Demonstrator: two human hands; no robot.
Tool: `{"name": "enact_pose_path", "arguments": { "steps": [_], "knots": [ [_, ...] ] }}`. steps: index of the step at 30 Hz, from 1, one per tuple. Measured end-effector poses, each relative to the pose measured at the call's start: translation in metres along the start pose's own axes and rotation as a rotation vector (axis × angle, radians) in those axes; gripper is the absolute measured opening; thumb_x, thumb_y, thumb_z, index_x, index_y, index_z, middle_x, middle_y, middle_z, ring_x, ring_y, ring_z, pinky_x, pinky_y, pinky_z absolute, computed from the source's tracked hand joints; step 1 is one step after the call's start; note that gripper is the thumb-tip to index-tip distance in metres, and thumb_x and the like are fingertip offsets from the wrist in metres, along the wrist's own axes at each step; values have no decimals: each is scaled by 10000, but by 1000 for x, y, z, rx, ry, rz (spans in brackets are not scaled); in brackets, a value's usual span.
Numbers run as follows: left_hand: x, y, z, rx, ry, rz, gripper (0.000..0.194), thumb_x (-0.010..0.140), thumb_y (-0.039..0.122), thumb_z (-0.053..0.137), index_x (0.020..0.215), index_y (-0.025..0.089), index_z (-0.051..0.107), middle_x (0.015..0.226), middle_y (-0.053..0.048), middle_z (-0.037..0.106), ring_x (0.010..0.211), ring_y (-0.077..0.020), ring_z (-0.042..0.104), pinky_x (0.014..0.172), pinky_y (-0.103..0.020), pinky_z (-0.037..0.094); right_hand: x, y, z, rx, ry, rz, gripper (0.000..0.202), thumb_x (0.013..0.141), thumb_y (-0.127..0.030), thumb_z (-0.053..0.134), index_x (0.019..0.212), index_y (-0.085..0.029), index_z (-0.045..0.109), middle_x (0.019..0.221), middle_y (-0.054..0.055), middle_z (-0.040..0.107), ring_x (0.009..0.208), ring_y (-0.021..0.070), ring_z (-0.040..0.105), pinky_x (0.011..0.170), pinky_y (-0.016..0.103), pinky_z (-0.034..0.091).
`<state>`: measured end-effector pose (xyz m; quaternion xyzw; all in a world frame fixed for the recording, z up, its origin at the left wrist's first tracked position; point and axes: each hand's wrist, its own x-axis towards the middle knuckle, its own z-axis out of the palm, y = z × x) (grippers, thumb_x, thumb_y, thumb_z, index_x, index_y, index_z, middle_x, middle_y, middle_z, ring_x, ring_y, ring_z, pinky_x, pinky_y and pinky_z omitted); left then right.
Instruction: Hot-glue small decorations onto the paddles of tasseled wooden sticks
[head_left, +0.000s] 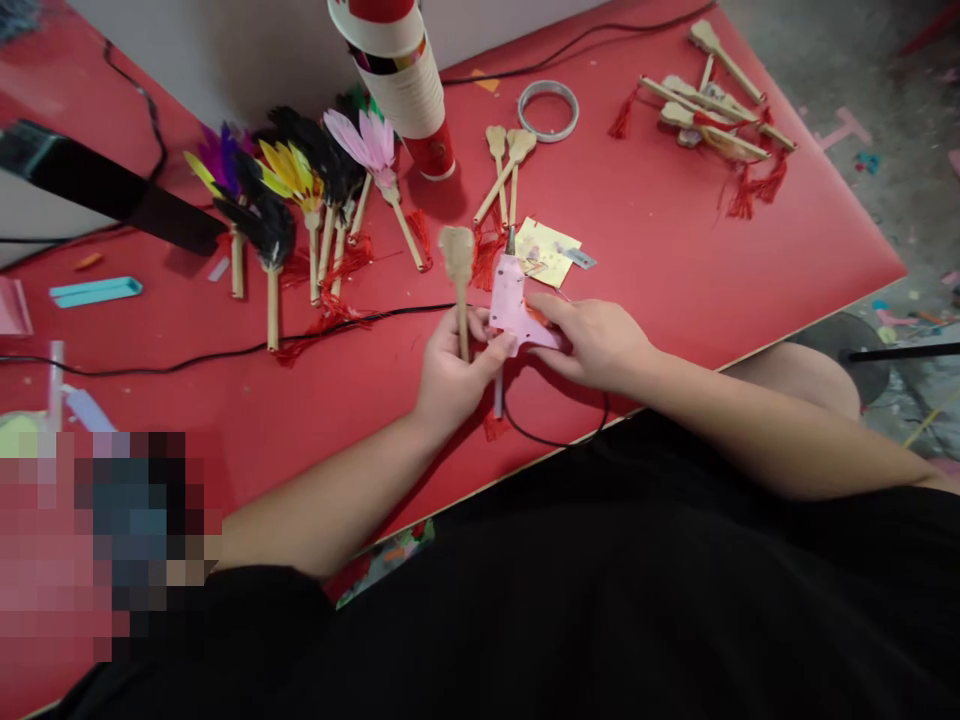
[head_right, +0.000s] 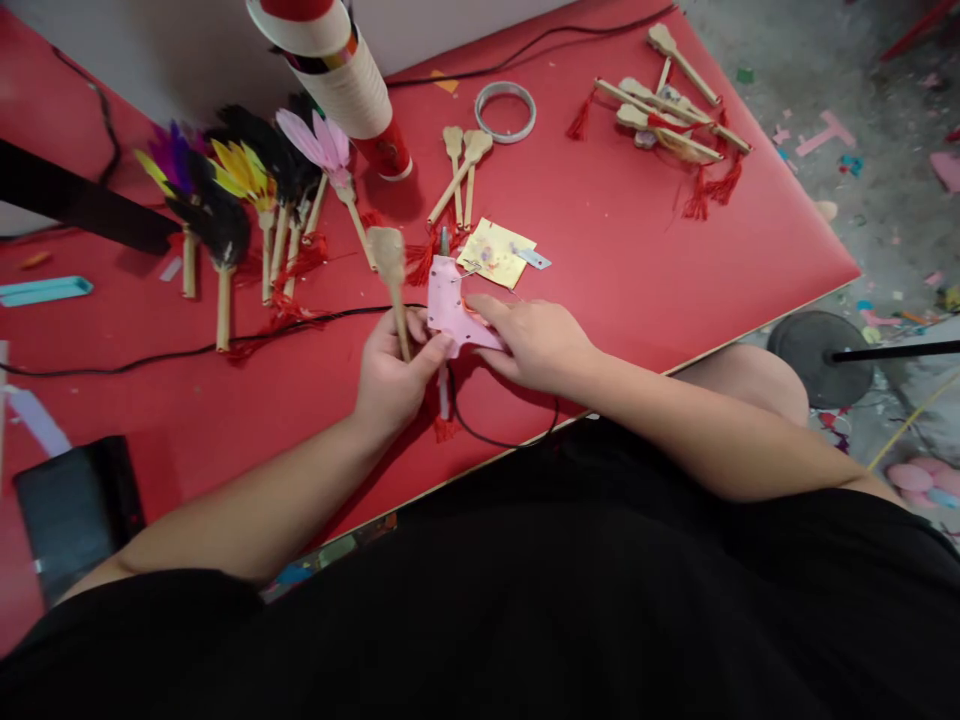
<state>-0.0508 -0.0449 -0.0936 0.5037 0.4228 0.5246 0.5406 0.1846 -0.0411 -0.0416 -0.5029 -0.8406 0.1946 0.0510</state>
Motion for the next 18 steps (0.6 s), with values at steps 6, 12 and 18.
{"name": "enact_pose_path", "arguments": {
  "steps": [6, 12, 18],
  "knots": [
    [-7, 13, 4, -70, -62, -109, 586, 1116, 786, 794, 973, 219, 754, 1010, -67, 778, 755, -138, 689, 588, -251, 532, -1, 21, -10, 15, 167, 51, 567, 983, -355, 611, 1498, -134, 698, 1010, 147, 849, 857, 345, 732, 828, 426, 477],
    [-7, 9, 5, -50, -100, -100, 651, 1134, 850, 707, 972, 221, 755, 658, 40, 549, 515, -111, 399, 470, -259, 372, -3, 36, -9, 408, 318, 23, 362, 929, -583, 755, 1019, -279, 580, 764, -20, 626, 636, 184, 500, 658, 342, 390],
    [-8, 9, 1, -56, -165, -134, 601, 1128, 818, 755, 1085, 218, 740, 825, 7, 701, 592, -108, 472, 566, -261, 468, -1, 39, -5, 355, 327, -273, 385, 1062, -646, 638, 970, -274, 677, 816, 34, 697, 741, 227, 629, 731, 362, 492]
  ]
}}
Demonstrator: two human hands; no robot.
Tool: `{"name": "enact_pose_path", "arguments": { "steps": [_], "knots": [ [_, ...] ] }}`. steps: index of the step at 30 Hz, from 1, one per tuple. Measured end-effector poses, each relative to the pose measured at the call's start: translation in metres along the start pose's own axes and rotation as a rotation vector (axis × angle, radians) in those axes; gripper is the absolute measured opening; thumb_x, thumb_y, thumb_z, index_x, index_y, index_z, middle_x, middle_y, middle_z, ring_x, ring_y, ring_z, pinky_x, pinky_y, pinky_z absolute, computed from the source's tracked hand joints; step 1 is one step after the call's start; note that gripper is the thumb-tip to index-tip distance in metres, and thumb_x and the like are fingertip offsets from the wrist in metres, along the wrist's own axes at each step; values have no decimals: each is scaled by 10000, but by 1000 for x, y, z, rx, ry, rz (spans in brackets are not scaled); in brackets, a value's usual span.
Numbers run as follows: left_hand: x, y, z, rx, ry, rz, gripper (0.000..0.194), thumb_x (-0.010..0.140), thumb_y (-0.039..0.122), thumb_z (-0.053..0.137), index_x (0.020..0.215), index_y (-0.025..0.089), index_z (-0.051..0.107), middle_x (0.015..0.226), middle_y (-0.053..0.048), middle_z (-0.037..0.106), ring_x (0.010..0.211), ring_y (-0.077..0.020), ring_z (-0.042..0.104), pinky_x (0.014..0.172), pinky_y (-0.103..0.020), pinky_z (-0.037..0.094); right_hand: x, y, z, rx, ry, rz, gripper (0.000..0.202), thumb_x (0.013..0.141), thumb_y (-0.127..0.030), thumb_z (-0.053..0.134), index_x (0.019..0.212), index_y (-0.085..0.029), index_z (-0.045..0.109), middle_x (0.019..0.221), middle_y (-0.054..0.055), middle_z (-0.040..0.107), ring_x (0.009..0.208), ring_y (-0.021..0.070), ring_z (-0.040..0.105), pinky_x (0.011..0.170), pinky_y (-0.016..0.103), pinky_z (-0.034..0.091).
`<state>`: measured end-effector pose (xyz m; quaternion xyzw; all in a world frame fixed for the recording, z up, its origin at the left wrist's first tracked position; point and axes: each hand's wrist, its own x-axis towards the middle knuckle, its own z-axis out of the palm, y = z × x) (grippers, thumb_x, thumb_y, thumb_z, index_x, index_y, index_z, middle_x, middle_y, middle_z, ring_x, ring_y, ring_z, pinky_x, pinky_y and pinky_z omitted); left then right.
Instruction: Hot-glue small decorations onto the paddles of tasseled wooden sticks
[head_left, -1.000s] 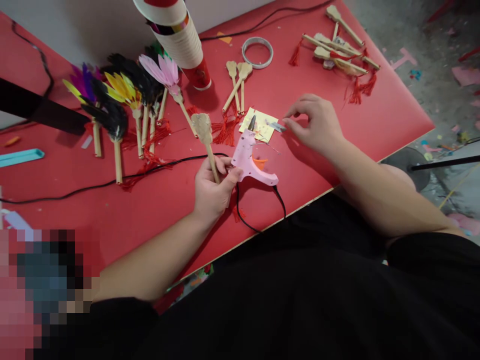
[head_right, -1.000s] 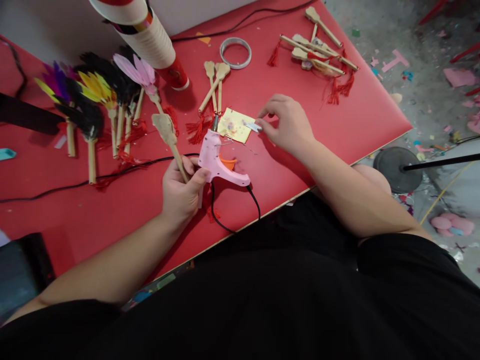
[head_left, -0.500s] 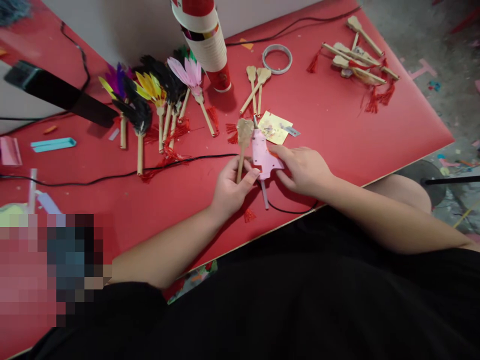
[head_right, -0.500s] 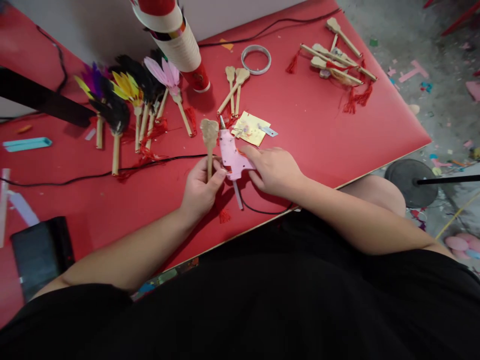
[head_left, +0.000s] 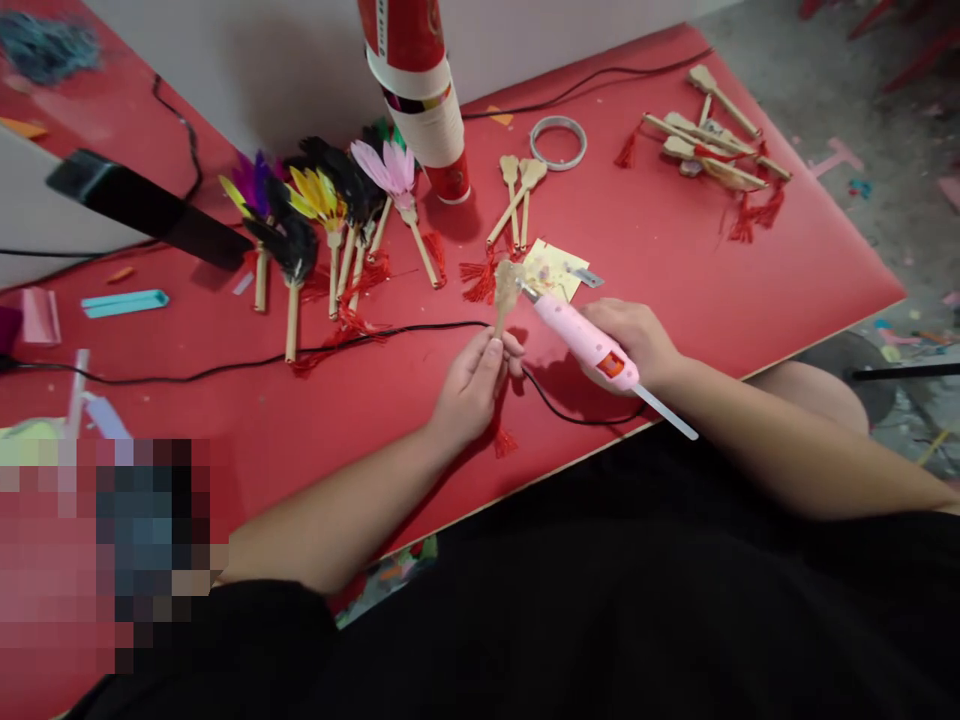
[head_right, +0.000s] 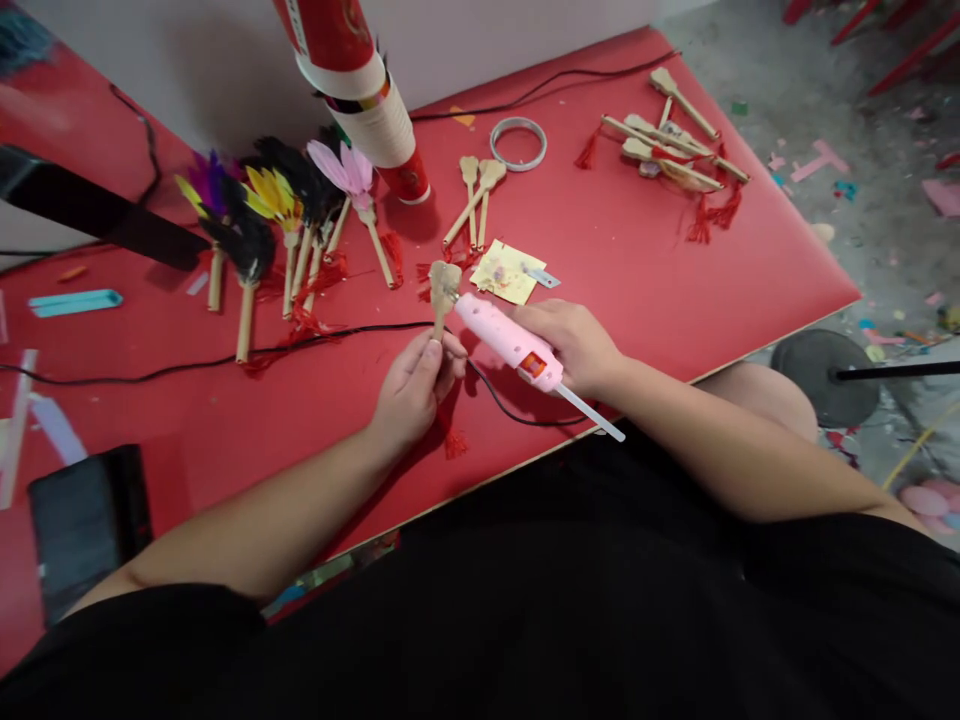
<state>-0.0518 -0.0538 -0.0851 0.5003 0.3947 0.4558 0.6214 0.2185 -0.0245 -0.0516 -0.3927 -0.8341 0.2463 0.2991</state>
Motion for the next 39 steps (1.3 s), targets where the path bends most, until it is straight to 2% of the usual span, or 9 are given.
{"name": "enact_pose_path", "arguments": {
  "steps": [2, 5, 10, 14, 18, 23, 31, 34, 39],
  "knots": [
    [0, 2, 1, -46, -33, -16, 595, 1133, 819, 745, 1130, 224, 724, 791, 21, 669, 605, -120, 512, 578, -260, 476, 0, 2, 0, -9, -30, -49, 437, 1098, -665, 611, 1022, -261, 758, 858, 64, 734, 802, 254, 685, 769, 384, 538],
    [0, 6, 3, -65, -69, -22, 596, 1133, 825, 741, 1118, 231, 694, 755, 45, 604, 598, -123, 488, 564, -257, 460, 0, 5, 2, -7, -18, -57, 449, 1117, -637, 609, 1108, -243, 825, 1015, 114, 802, 939, 282, 757, 849, 410, 602],
    [-1, 6, 3, -19, -114, -36, 623, 1143, 845, 698, 1018, 239, 631, 769, 56, 532, 600, -114, 437, 566, -265, 424, -1, 14, 6, -16, -5, -136, 287, 1058, -487, 662, 1018, -230, 784, 1048, 116, 793, 927, 261, 756, 830, 386, 598],
    [-2, 2, 1, 60, -116, -19, 607, 1179, 824, 645, 1008, 242, 627, 774, 54, 466, 641, -134, 411, 578, -288, 366, 2, 18, 4, -96, -79, -21, 254, 1031, -463, 630, 987, -244, 752, 977, 96, 790, 892, 255, 744, 796, 364, 539],
    [-4, 2, -1, 170, -106, 12, 589, 1217, 791, 588, 998, 245, 607, 813, 25, 521, 703, -155, 480, 624, -315, 383, 3, 19, 2, -161, -178, 107, 193, 929, -405, 610, 952, -246, 717, 815, 50, 736, 723, 218, 647, 726, 352, 421],
    [-6, 8, 0, 279, -106, 70, 562, 1258, 744, 521, 997, 252, 595, 807, 10, 586, 737, -171, 541, 689, -342, 420, 2, 12, 2, -203, -155, 201, 126, 909, -376, 643, 914, -255, 676, 719, 15, 652, 616, 192, 529, 704, 352, 392],
    [-7, 9, 1, 320, -64, 108, 542, 1270, 706, 505, 988, 256, 612, 779, 4, 628, 688, -173, 545, 695, -351, 436, 7, 7, 2, -278, -226, 282, 146, 913, -358, 620, 980, -252, 695, 794, 33, 651, 705, 223, 539, 720, 356, 356],
    [-7, 9, 1, 323, -58, 118, 539, 1271, 702, 504, 983, 258, 609, 782, 3, 644, 685, -171, 547, 694, -346, 436, 10, 5, -1, -298, -236, 317, 114, 910, -378, 658, 912, -268, 628, 767, 15, 592, 685, 210, 486, 723, 358, 333],
    [-8, 10, 1, 339, -55, 122, 506, 1289, 640, 490, 973, 258, 590, 784, 8, 646, 697, -165, 558, 708, -342, 445, 16, 1, -5, -268, -267, 332, 182, 895, -406, 689, 896, -279, 560, 749, 10, 559, 672, 205, 464, 711, 359, 323]
  ]
}}
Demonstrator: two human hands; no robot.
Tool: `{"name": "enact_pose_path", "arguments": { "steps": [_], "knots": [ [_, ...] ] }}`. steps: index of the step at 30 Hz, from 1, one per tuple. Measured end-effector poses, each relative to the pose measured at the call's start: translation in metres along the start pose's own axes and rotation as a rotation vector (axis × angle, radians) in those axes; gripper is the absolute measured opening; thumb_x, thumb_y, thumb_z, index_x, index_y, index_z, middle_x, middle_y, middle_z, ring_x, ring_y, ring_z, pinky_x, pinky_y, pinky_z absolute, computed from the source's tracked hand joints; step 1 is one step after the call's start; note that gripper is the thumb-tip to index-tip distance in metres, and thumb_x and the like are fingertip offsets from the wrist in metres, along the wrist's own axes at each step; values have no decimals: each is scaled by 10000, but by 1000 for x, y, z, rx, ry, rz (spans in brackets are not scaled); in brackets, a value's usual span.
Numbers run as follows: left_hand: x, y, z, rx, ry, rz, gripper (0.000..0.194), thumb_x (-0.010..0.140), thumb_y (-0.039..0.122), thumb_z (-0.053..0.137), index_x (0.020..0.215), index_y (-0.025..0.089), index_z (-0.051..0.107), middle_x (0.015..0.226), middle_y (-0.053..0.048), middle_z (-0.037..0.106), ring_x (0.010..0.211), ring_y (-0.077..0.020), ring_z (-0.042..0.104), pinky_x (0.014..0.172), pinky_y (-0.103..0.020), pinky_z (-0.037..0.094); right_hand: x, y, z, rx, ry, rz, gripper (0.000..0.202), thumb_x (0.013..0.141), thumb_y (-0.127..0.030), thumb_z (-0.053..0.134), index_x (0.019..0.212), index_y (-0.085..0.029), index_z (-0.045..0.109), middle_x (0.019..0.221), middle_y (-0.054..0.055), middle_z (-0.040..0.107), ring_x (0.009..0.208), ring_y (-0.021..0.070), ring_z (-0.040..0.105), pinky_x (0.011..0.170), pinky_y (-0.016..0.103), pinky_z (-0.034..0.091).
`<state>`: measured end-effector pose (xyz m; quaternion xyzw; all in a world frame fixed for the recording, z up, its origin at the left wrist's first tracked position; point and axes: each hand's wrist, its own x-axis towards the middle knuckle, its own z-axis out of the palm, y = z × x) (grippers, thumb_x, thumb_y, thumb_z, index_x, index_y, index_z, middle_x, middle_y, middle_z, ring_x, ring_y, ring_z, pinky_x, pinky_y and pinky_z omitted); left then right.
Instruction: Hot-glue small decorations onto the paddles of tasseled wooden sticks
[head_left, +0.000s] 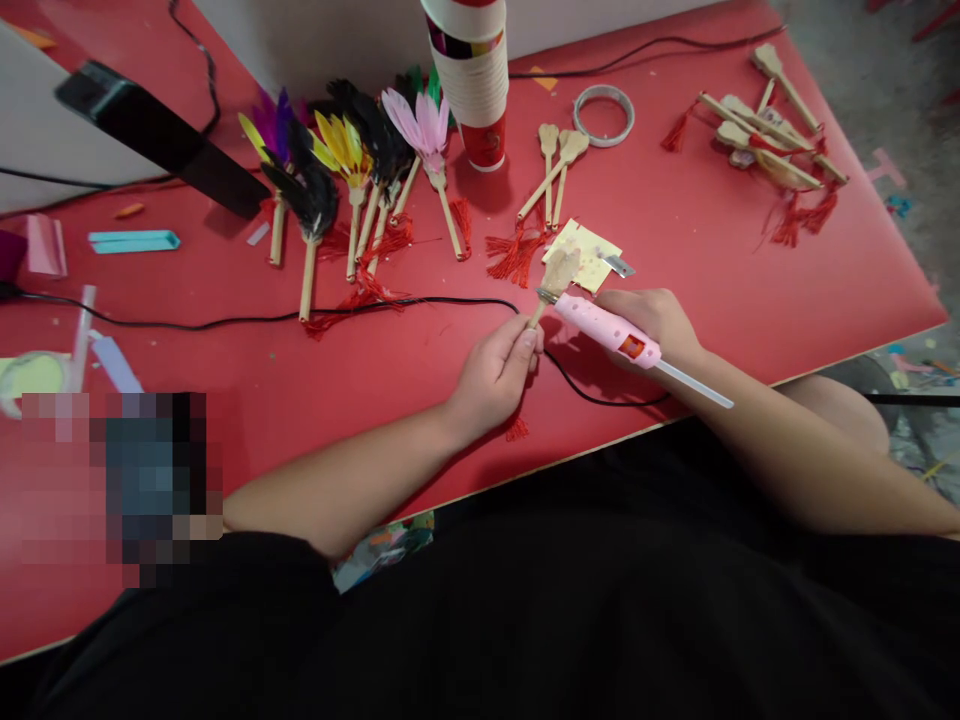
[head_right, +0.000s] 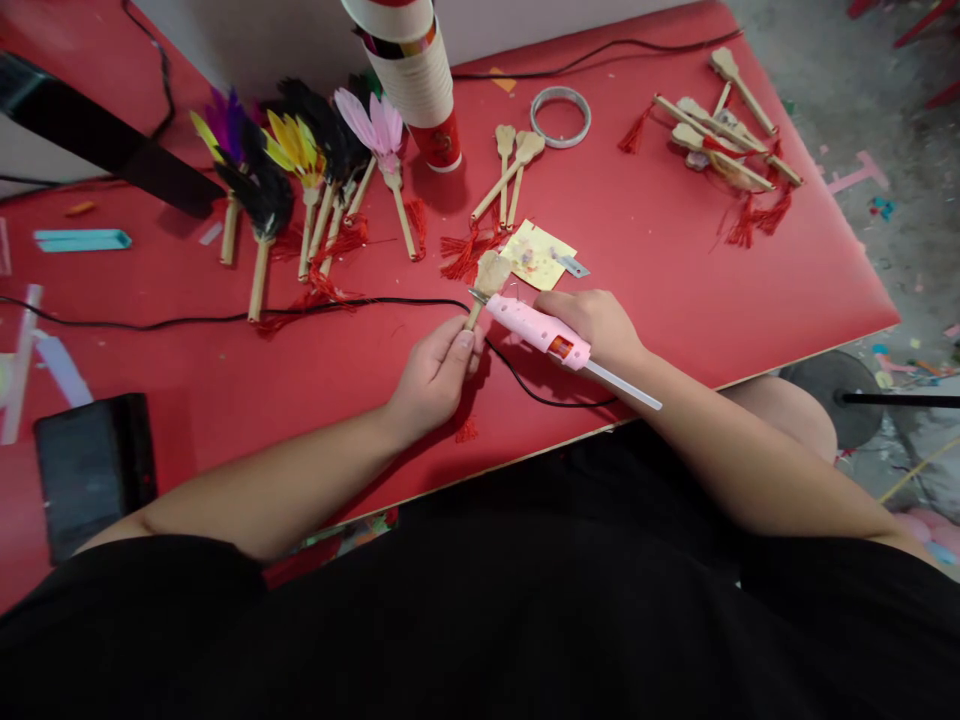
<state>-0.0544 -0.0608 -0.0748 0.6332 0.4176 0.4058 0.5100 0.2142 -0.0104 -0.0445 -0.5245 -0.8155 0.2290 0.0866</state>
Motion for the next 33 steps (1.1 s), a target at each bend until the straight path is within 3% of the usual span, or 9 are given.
{"name": "enact_pose_path", "arguments": {
  "steps": [7, 12, 22, 28, 33],
  "knots": [
    [0, -1, 1, -4, 13, 4, 503, 1285, 640, 499, 973, 256, 590, 786, 4, 647, 696, -163, 561, 709, -348, 444, 2, -5, -3, -53, -10, 25, 182, 900, -389, 716, 902, -272, 576, 751, 12, 548, 668, 203, 448, 711, 364, 317],
    [0, 0, 2, -25, 23, 0, 531, 1271, 691, 509, 972, 261, 599, 776, -2, 637, 688, -175, 554, 697, -360, 442, 4, -9, -5, -47, -15, 40, 295, 960, -495, 701, 878, -278, 520, 734, 5, 488, 672, 192, 374, 700, 367, 271],
    [0, 0, 3, -25, 32, -1, 521, 1277, 674, 504, 978, 261, 606, 778, 7, 635, 673, -166, 551, 690, -351, 444, 4, -25, -20, -138, -103, 123, 296, 997, -526, 704, 937, -247, 626, 787, 54, 597, 726, 212, 446, 721, 377, 284],
    [-2, 1, 2, -15, 33, -7, 508, 1281, 657, 501, 987, 259, 611, 788, -4, 651, 684, -171, 567, 692, -360, 439, 4, -17, -14, -133, -62, 105, 254, 981, -499, 692, 961, -245, 701, 790, 52, 616, 727, 229, 501, 713, 376, 273],
    [-2, 0, 2, -14, 29, -5, 488, 1288, 631, 494, 995, 257, 606, 793, 4, 642, 702, -168, 571, 713, -349, 451, 5, -13, -11, -125, -7, 70, 281, 999, -521, 742, 913, -261, 680, 733, 21, 547, 672, 209, 447, 688, 365, 256]
  ]
}}
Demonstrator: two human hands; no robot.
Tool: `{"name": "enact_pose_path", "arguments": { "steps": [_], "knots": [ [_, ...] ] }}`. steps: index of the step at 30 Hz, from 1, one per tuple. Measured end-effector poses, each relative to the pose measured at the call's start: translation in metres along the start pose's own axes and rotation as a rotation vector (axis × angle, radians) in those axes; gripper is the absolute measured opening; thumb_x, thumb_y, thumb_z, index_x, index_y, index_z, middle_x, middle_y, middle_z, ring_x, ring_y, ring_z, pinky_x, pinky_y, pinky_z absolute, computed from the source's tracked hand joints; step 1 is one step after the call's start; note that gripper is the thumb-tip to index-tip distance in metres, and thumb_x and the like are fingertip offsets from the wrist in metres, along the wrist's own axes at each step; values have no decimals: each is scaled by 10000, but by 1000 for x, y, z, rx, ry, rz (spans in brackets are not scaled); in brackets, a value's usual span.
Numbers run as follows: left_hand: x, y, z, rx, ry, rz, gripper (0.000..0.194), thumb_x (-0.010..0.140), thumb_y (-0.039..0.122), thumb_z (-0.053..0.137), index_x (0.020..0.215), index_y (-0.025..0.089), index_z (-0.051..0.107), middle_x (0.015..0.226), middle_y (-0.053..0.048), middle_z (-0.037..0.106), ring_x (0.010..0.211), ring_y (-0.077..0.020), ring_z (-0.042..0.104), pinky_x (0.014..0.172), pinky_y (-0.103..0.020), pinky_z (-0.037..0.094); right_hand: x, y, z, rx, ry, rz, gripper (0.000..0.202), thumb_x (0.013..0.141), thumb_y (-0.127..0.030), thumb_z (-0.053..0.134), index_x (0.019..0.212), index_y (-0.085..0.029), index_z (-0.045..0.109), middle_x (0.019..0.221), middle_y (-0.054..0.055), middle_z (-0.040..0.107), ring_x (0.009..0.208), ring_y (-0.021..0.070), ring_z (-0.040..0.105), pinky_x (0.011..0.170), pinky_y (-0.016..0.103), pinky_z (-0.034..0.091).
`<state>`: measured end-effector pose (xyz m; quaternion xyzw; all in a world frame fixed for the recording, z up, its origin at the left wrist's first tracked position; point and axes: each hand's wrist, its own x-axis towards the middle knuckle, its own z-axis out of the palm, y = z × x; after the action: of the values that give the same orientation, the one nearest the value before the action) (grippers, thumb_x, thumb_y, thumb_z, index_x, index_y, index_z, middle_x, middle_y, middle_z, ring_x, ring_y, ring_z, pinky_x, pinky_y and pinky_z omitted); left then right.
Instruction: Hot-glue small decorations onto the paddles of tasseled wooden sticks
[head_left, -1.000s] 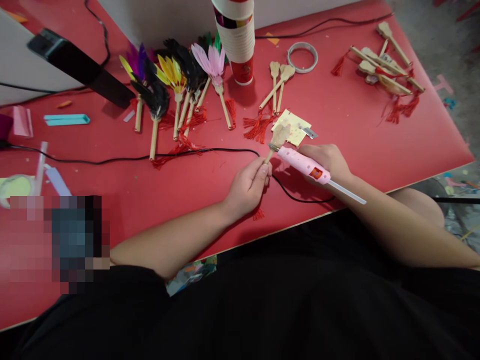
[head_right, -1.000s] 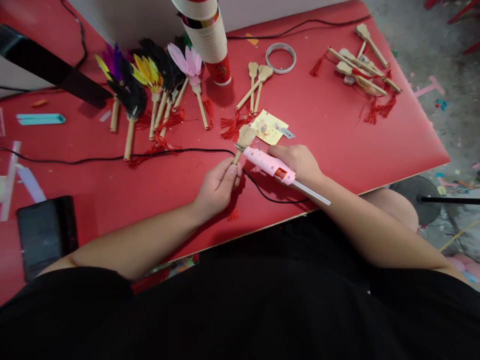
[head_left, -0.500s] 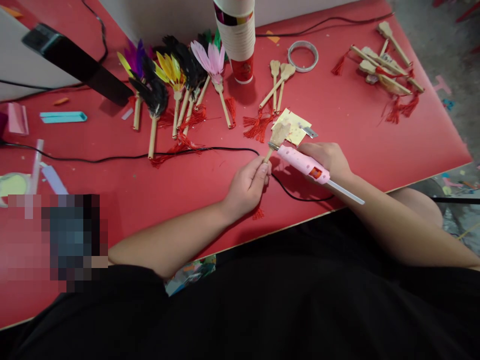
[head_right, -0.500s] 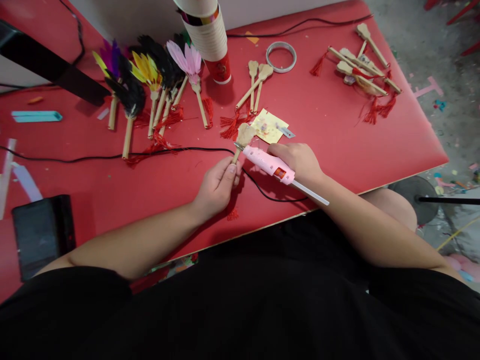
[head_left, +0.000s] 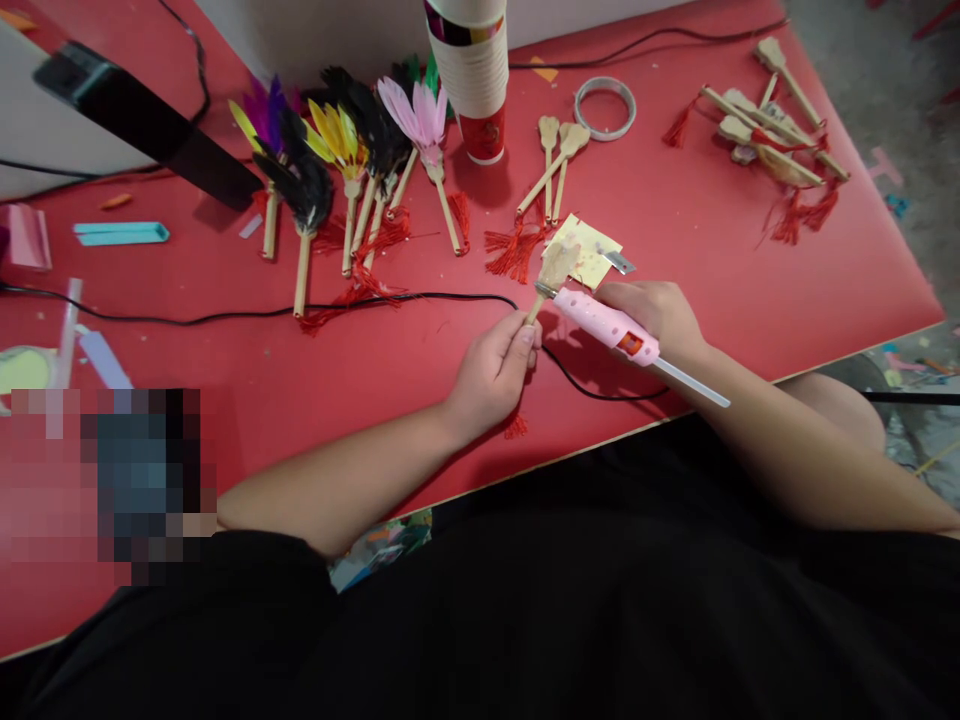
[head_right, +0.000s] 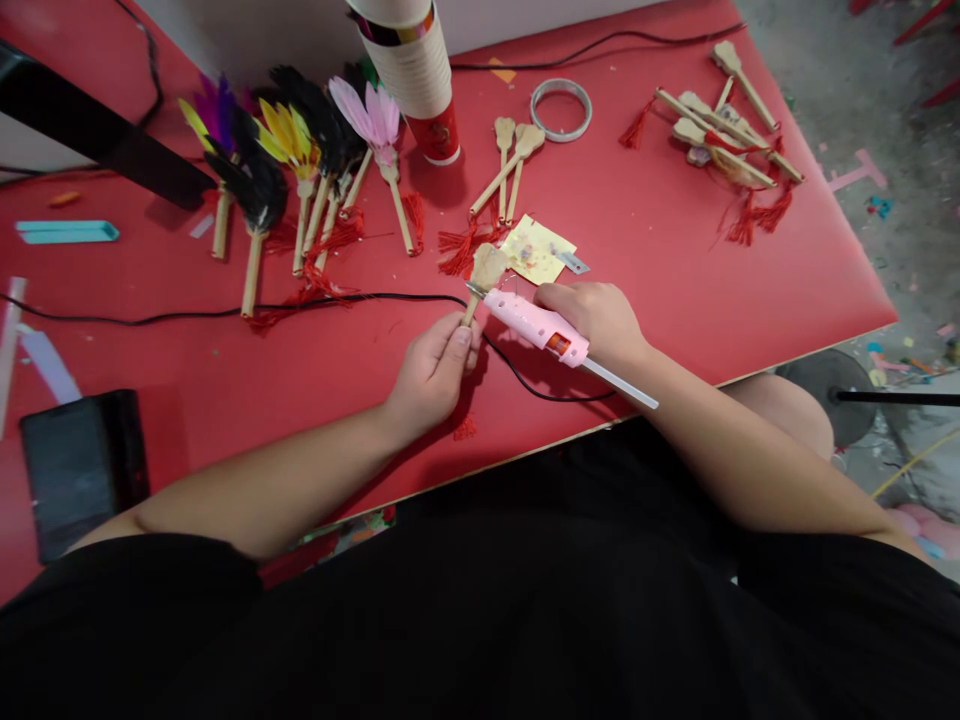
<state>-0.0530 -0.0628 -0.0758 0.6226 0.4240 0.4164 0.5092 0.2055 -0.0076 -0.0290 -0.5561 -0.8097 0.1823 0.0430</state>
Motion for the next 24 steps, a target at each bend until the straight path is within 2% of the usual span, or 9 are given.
{"name": "enact_pose_path", "arguments": {
  "steps": [5, 8, 10, 14, 17, 21, 24],
  "knots": [
    [1, 0, 0, -13, -3, -9, 524, 1275, 682, 503, 983, 258, 603, 788, 7, 636, 677, -164, 550, 694, -345, 449, -1, -4, -6, -1, -50, 15, 232, 968, -400, 735, 902, -267, 556, 744, 22, 526, 694, 204, 397, 699, 375, 262],
    [-1, 1, 0, -12, -28, -2, 522, 1277, 677, 505, 985, 256, 605, 803, 3, 638, 698, -166, 555, 709, -346, 453, -2, 1, -2, 63, -54, -34, 270, 914, -282, 681, 860, -285, 417, 735, 8, 478, 696, 194, 376, 729, 383, 285],
    [-2, 1, 0, -25, -47, 4, 511, 1279, 674, 509, 1005, 255, 611, 807, 5, 626, 714, -169, 556, 714, -345, 450, -4, 8, 4, 129, -29, -89, 275, 892, -287, 646, 837, -292, 376, 720, -4, 433, 680, 190, 365, 741, 385, 302],
    [-2, -2, 2, -142, -65, -42, 521, 1264, 714, 526, 1029, 257, 614, 783, 22, 559, 696, -167, 518, 671, -331, 428, -9, 19, 14, 251, 70, -192, 204, 868, -400, 615, 801, -299, 450, 674, -17, 390, 631, 196, 371, 726, 390, 315],
    [-1, -3, 4, -243, -40, -98, 545, 1226, 766, 590, 1027, 259, 608, 762, 44, 498, 657, -154, 454, 620, -311, 395, -15, 20, 11, 271, 115, -242, 235, 888, -390, 644, 771, -304, 458, 669, -19, 401, 622, 188, 365, 719, 397, 321],
    [1, -2, 4, -279, -33, -103, 569, 1196, 797, 635, 1023, 256, 611, 738, 61, 455, 627, -142, 402, 595, -302, 369, -21, 18, 3, 282, 194, -203, 295, 934, -355, 660, 731, -310, 451, 636, -25, 401, 603, 175, 365, 703, 408, 332],
    [1, -2, 3, -307, -44, -89, 549, 1212, 770, 631, 1037, 249, 617, 724, 73, 434, 613, -132, 373, 591, -297, 351, -19, 21, 7, 301, 252, -202, 358, 953, -359, 681, 705, -301, 428, 608, -38, 389, 570, 149, 348, 660, 390, 316]
  ]
}}
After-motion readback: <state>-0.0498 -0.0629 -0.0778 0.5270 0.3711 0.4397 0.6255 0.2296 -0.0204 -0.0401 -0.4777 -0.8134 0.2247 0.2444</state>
